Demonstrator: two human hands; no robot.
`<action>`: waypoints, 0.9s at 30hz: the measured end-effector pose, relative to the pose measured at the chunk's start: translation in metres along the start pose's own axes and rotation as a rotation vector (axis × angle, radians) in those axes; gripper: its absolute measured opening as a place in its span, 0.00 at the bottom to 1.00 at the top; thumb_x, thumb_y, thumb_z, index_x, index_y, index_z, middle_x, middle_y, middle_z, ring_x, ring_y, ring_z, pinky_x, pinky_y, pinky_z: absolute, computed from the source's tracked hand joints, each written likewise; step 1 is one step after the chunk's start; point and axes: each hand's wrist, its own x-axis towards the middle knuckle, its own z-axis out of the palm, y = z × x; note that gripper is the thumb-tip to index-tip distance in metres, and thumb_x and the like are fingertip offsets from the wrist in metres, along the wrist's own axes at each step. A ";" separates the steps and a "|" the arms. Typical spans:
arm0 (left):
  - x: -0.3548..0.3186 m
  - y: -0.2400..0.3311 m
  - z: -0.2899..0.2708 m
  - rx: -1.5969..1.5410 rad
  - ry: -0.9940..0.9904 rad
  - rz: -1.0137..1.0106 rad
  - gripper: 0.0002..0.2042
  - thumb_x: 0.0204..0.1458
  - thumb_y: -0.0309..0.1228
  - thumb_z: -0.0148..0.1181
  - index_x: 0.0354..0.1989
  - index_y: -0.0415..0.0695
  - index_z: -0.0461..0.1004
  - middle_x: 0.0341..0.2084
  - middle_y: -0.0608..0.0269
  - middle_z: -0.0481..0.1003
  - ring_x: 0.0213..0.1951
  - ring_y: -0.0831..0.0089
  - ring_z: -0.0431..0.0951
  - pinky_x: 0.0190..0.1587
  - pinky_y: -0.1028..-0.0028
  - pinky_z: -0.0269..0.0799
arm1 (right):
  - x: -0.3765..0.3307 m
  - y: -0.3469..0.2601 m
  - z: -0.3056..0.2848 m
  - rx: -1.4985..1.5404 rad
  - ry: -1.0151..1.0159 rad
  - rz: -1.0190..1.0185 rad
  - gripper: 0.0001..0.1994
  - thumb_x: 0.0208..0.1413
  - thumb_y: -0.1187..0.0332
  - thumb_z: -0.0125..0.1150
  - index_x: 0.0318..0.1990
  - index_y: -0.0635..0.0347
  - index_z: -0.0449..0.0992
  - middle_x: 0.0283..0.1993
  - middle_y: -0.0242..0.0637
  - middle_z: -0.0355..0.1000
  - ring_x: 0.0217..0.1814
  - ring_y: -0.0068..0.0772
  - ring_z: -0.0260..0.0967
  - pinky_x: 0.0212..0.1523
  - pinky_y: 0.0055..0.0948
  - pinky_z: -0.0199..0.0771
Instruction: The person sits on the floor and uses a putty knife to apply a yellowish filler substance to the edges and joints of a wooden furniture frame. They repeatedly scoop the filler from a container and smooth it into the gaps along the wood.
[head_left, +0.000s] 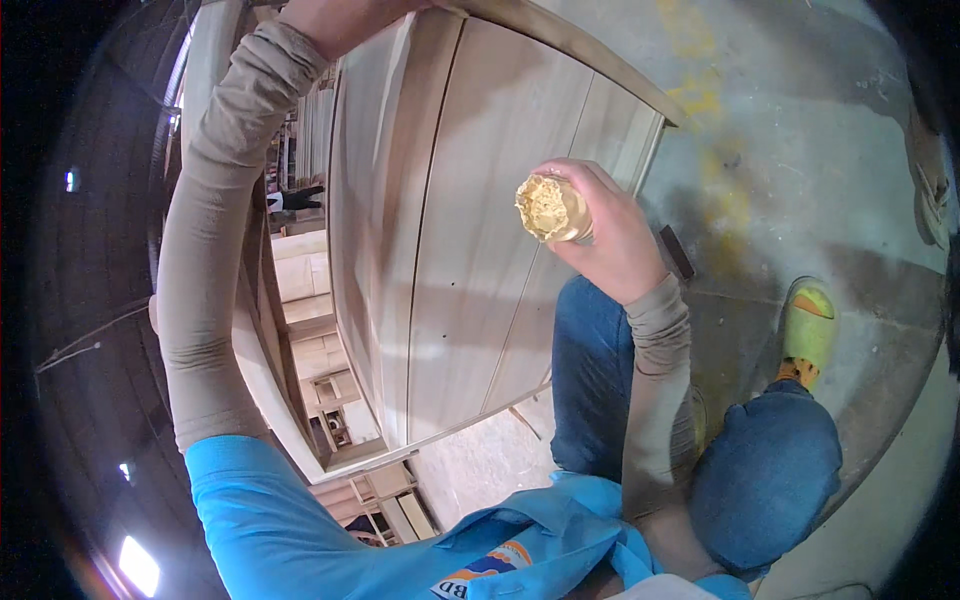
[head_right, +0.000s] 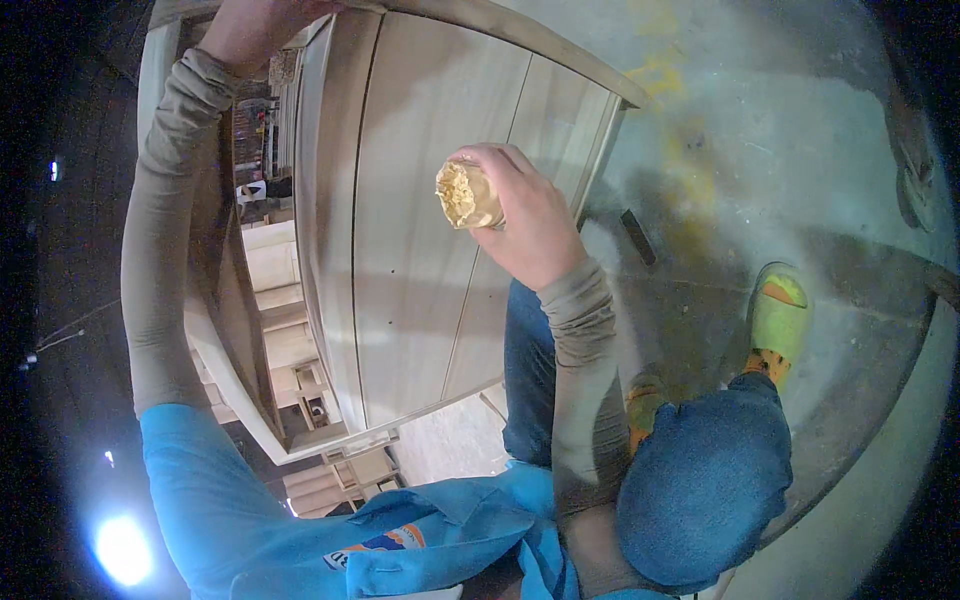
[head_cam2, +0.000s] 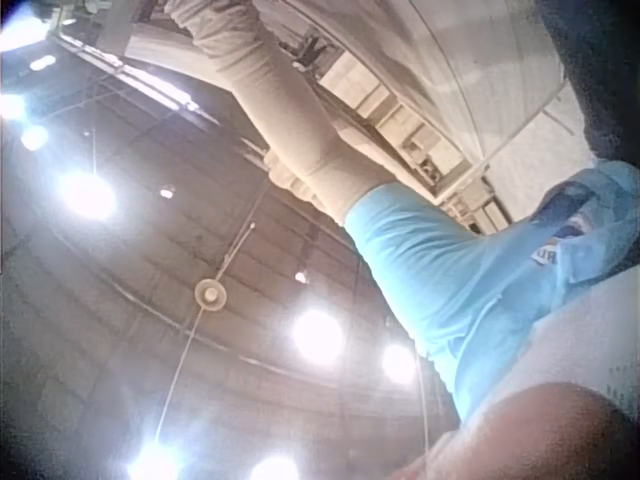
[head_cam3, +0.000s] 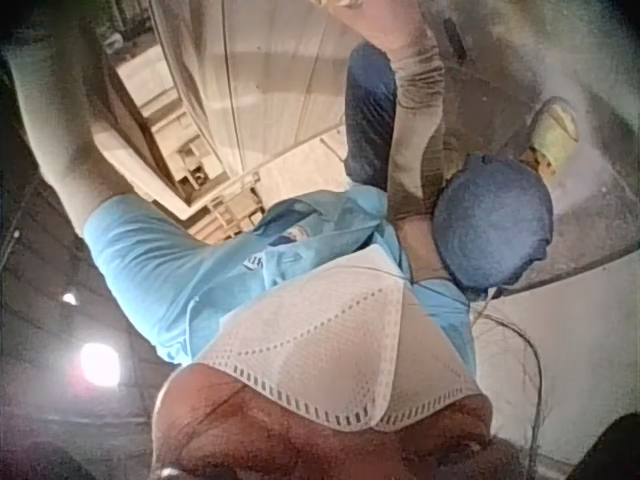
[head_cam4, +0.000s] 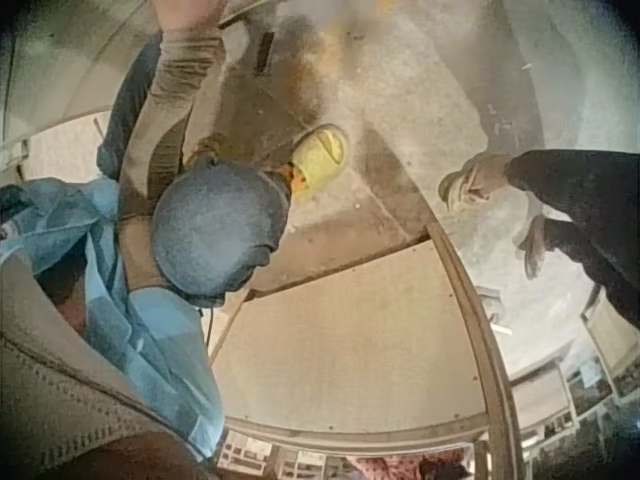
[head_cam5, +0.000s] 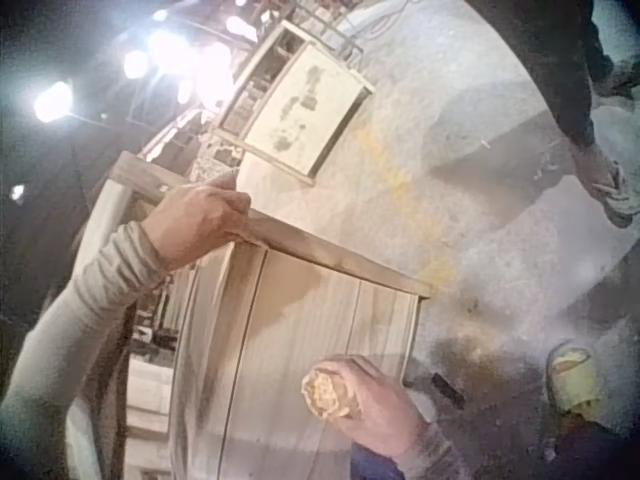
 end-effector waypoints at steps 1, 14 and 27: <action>0.000 0.001 -0.001 -0.043 -0.021 -0.026 0.05 0.50 0.32 0.66 0.34 0.50 0.85 0.30 0.68 0.76 0.38 0.66 0.77 0.41 0.66 0.76 | 0.000 0.000 -0.001 0.000 0.002 0.000 0.27 0.44 0.80 0.66 0.56 0.54 0.71 0.55 0.41 0.72 0.57 0.52 0.73 0.55 0.42 0.77; -0.009 -0.005 -0.016 -0.031 0.120 0.080 0.05 0.50 0.32 0.67 0.33 0.49 0.86 0.28 0.65 0.75 0.37 0.66 0.75 0.41 0.66 0.74 | -0.002 0.001 0.000 -0.045 0.003 0.011 0.28 0.44 0.80 0.66 0.56 0.53 0.71 0.56 0.41 0.72 0.57 0.52 0.73 0.56 0.42 0.77; -0.009 -0.008 -0.003 0.086 0.098 0.096 0.03 0.48 0.31 0.66 0.30 0.50 0.83 0.28 0.66 0.73 0.36 0.65 0.75 0.40 0.65 0.75 | -0.006 -0.004 0.000 -0.032 0.029 0.015 0.27 0.44 0.81 0.65 0.55 0.53 0.71 0.55 0.40 0.72 0.56 0.52 0.73 0.55 0.42 0.77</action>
